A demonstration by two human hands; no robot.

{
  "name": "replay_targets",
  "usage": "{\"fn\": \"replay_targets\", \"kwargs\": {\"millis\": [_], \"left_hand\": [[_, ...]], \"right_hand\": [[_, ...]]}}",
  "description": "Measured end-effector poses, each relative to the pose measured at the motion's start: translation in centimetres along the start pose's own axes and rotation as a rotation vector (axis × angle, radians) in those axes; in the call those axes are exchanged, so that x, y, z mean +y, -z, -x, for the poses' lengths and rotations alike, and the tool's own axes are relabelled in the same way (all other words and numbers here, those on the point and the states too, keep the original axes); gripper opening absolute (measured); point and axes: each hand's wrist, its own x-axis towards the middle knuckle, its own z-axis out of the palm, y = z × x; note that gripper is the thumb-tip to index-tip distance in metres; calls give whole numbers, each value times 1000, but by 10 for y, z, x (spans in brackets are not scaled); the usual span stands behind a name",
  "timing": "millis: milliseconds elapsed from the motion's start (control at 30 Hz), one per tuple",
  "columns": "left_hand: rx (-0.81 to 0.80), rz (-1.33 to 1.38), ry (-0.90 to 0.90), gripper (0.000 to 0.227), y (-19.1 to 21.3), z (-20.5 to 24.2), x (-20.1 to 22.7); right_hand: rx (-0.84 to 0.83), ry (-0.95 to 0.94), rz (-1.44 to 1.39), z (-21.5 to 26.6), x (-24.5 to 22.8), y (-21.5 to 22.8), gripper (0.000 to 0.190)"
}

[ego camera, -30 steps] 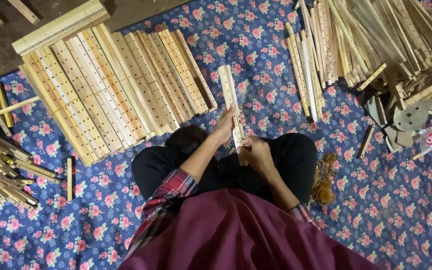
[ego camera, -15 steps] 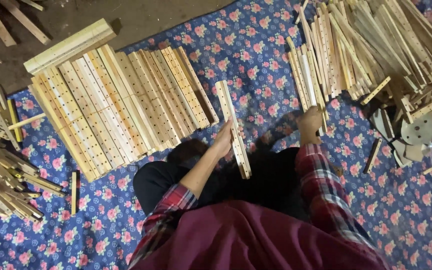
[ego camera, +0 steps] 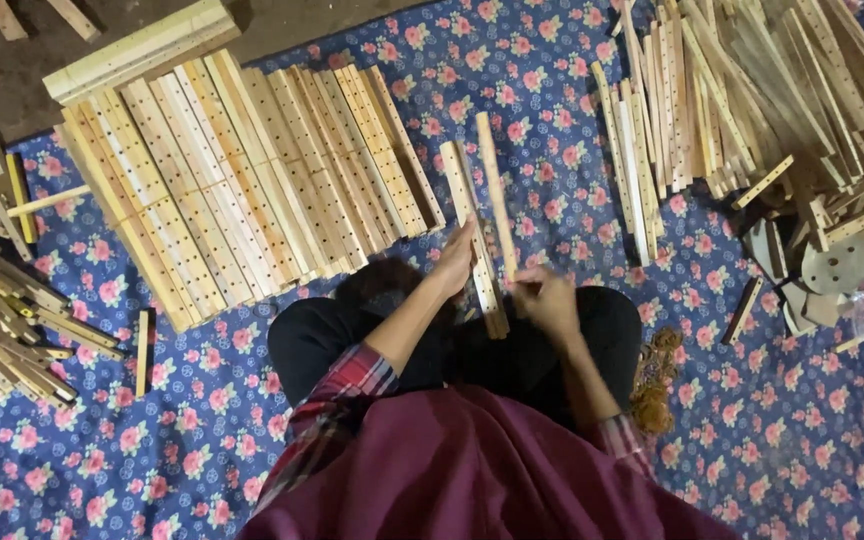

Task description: Sorting and inspecting pre-drilled wooden slats for frame assembly while sitting on the floor.

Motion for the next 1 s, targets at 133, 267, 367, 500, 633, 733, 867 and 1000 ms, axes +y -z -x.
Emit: {"fn": "replay_targets", "kwargs": {"millis": [133, 267, 367, 500, 633, 733, 867, 1000], "left_hand": [[-56, -76, 132, 118, 17, -8, -16], [-118, 95, 2, 62, 13, -5, -23], [-144, 91, -20, 56, 26, -26, -39], [-119, 35, -45, 41, 61, -66, -94], [-148, 77, -21, 39, 48, -47, -70], [-150, 106, -29, 41, 53, -53, -76], [-184, 172, -27, 42, 20, -16, -41], [-136, 198, -49, 29, 22, -16, -33]], "right_hand": [[-41, -105, -48, 47, -61, 11, 22], [-73, -108, -23, 55, -69, 14, 24], [-91, -101, 5, 52, -75, 20, 23], [-120, -81, 14, 53, -80, 23, 24], [-196, -33, -20, 43, -104, 64, 35], [-166, 24, -125, -12, -55, 96, 28], [353, -198, 159, -109, 124, 88, 13], [379, -555, 447, -175, 238, 75, 35]]}}
